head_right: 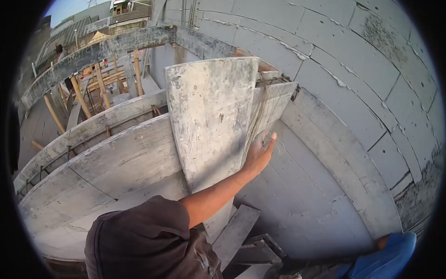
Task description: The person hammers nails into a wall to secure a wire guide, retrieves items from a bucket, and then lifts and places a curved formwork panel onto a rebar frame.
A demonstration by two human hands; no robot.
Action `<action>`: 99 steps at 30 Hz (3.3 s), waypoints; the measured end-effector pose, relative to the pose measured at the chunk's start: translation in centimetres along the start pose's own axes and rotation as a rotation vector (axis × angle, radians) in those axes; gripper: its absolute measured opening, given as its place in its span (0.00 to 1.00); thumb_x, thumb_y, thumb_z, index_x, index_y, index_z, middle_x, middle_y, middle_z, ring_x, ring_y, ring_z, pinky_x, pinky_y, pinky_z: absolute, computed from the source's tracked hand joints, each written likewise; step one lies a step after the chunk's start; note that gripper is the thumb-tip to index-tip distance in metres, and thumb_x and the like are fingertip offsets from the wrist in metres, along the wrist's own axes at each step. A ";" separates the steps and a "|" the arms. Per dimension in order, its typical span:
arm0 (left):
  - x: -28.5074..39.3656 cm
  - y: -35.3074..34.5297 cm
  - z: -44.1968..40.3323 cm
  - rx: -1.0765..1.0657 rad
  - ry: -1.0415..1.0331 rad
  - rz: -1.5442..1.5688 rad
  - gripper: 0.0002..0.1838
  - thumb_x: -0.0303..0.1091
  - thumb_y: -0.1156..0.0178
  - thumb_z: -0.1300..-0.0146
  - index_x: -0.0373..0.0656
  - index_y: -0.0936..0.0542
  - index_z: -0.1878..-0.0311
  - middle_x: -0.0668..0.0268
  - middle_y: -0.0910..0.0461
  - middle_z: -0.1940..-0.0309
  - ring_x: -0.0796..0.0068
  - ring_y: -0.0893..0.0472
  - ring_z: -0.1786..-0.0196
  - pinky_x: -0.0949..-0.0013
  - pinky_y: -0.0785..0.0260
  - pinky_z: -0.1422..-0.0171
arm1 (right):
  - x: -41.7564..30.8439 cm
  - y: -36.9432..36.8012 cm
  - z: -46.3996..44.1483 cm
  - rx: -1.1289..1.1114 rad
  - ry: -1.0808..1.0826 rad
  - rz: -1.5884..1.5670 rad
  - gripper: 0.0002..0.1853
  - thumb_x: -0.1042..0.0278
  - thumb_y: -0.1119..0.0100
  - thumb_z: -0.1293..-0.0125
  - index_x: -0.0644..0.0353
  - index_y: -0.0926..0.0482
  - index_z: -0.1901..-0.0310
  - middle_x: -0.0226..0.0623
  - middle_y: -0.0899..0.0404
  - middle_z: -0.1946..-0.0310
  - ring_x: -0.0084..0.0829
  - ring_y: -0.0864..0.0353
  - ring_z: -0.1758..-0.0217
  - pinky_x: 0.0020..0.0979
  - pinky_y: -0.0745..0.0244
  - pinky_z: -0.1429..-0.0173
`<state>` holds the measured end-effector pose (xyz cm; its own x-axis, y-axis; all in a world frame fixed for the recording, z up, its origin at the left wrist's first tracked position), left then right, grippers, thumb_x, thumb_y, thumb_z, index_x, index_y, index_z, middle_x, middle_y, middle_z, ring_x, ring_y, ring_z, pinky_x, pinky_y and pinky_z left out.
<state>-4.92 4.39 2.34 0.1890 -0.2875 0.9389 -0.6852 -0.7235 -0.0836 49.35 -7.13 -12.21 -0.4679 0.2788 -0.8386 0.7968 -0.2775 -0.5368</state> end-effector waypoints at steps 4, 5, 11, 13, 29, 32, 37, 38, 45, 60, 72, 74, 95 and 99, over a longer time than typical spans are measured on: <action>-6.2 -3.6 13.1 -0.486 0.352 0.077 0.33 0.59 0.44 0.27 0.32 0.25 0.42 0.75 0.29 0.71 0.85 0.31 0.72 0.77 0.34 0.66 | 5.6 0.6 9.1 0.064 0.036 0.212 0.04 0.67 0.45 0.24 0.57 0.26 0.58 0.21 0.34 0.76 0.14 0.39 0.75 0.23 0.41 0.69; -7.8 -4.7 18.4 -0.700 0.514 0.080 0.30 0.59 0.45 0.26 0.36 0.24 0.42 0.78 0.36 0.75 0.88 0.37 0.75 0.79 0.41 0.70 | 7.0 0.6 11.1 0.084 -0.079 0.223 0.05 0.67 0.44 0.25 0.58 0.25 0.56 0.22 0.33 0.76 0.15 0.38 0.73 0.23 0.39 0.67; -13.0 -3.6 40.6 -1.066 1.176 0.058 0.24 0.55 0.46 0.24 0.43 0.26 0.43 0.80 0.42 0.80 0.89 0.42 0.80 0.79 0.47 0.75 | 14.2 1.3 24.3 0.035 -0.201 0.479 0.09 0.64 0.40 0.28 0.62 0.22 0.56 0.34 0.22 0.63 0.28 0.22 0.62 0.31 0.27 0.54; -15.3 -2.9 42.6 -1.118 1.155 -0.059 0.22 0.53 0.46 0.24 0.44 0.27 0.44 0.80 0.41 0.80 0.89 0.41 0.80 0.79 0.46 0.75 | 15.9 2.5 27.1 0.099 -0.187 0.464 0.10 0.63 0.40 0.29 0.61 0.21 0.55 0.39 0.20 0.63 0.37 0.19 0.61 0.36 0.26 0.55; -23.3 3.2 53.9 -1.477 1.011 -0.433 0.19 0.55 0.44 0.25 0.49 0.29 0.59 0.81 0.43 0.80 0.88 0.44 0.79 0.77 0.48 0.73 | 18.5 12.6 39.5 0.497 -0.068 0.599 0.11 0.63 0.37 0.33 0.61 0.18 0.56 0.44 0.16 0.61 0.42 0.16 0.61 0.37 0.23 0.55; -25.9 3.5 52.3 -1.422 0.903 -0.516 0.18 0.55 0.45 0.25 0.49 0.29 0.59 0.81 0.43 0.80 0.88 0.44 0.79 0.77 0.48 0.73 | 19.6 18.6 43.9 0.940 -0.250 0.463 0.11 0.64 0.37 0.31 0.62 0.18 0.56 0.37 0.17 0.62 0.32 0.18 0.63 0.31 0.24 0.55; -31.8 6.5 47.8 -1.353 0.790 -0.769 0.16 0.53 0.46 0.23 0.51 0.30 0.61 0.81 0.43 0.80 0.87 0.45 0.81 0.76 0.50 0.76 | 32.5 28.6 62.3 1.635 -0.553 -0.019 0.11 0.63 0.42 0.27 0.64 0.20 0.57 0.28 0.23 0.70 0.19 0.25 0.69 0.23 0.28 0.62; -33.4 7.5 46.8 -1.311 0.781 -0.835 0.16 0.52 0.46 0.23 0.51 0.30 0.61 0.81 0.43 0.81 0.87 0.45 0.81 0.76 0.51 0.77 | 37.2 29.6 67.2 1.582 -0.726 0.183 0.13 0.61 0.41 0.29 0.64 0.20 0.55 0.34 0.20 0.68 0.25 0.21 0.66 0.27 0.25 0.59; -40.1 15.1 42.3 -1.216 0.825 -1.107 0.16 0.52 0.44 0.25 0.54 0.29 0.66 0.82 0.42 0.83 0.87 0.45 0.85 0.76 0.53 0.81 | 51.4 26.5 80.7 1.022 -1.658 0.560 0.33 0.51 0.37 0.36 0.69 0.28 0.38 0.63 0.23 0.41 0.60 0.23 0.38 0.49 0.27 0.34; -39.6 16.8 41.8 -1.138 0.836 -1.099 0.17 0.51 0.47 0.23 0.51 0.28 0.66 0.79 0.37 0.82 0.87 0.40 0.82 0.76 0.47 0.78 | 54.9 34.3 78.7 1.115 -1.686 0.052 0.20 0.45 0.42 0.31 0.55 0.28 0.64 0.30 0.32 0.77 0.33 0.31 0.77 0.47 0.23 0.63; -26.8 6.5 37.0 -0.946 0.742 -0.471 0.19 0.56 0.47 0.24 0.52 0.32 0.65 0.81 0.42 0.80 0.89 0.43 0.80 0.78 0.48 0.77 | 27.2 29.3 60.9 0.799 -1.392 -0.134 0.15 0.47 0.39 0.28 0.46 0.27 0.65 0.21 0.27 0.76 0.20 0.27 0.77 0.35 0.22 0.66; -25.1 4.8 35.0 -0.838 0.854 -0.284 0.18 0.55 0.46 0.24 0.52 0.31 0.64 0.80 0.42 0.79 0.88 0.43 0.80 0.78 0.48 0.77 | 23.8 28.1 55.3 0.615 -1.298 -0.078 0.14 0.49 0.35 0.31 0.48 0.25 0.63 0.21 0.26 0.75 0.20 0.26 0.75 0.35 0.21 0.62; -19.1 -9.8 18.9 -0.431 1.010 0.606 0.17 0.52 0.48 0.23 0.48 0.29 0.60 0.78 0.41 0.79 0.84 0.40 0.81 0.74 0.44 0.76 | 17.1 -18.7 4.9 -0.261 -0.306 0.672 0.18 0.60 0.33 0.31 0.66 0.18 0.48 0.36 0.16 0.61 0.23 0.20 0.61 0.26 0.25 0.53; -19.1 -10.9 16.1 -0.485 1.076 0.580 0.18 0.54 0.46 0.24 0.48 0.28 0.60 0.77 0.40 0.79 0.83 0.39 0.78 0.72 0.41 0.72 | 18.2 -21.2 2.7 -0.281 -0.306 0.768 0.13 0.64 0.33 0.33 0.66 0.17 0.54 0.31 0.19 0.69 0.21 0.24 0.69 0.26 0.28 0.62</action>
<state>10.24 7.65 -20.08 -0.7134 0.3252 0.6207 -0.7004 -0.3029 -0.6463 22.85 1.33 -16.34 0.1876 -0.1624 -0.9687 0.9798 -0.0394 0.1963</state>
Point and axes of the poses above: each hand's wrist, its own z-axis away from the middle knuckle, its own y-axis out of the back of the hand, x = y × z, the point moved 7 cm from there along -z, towards the middle knuckle
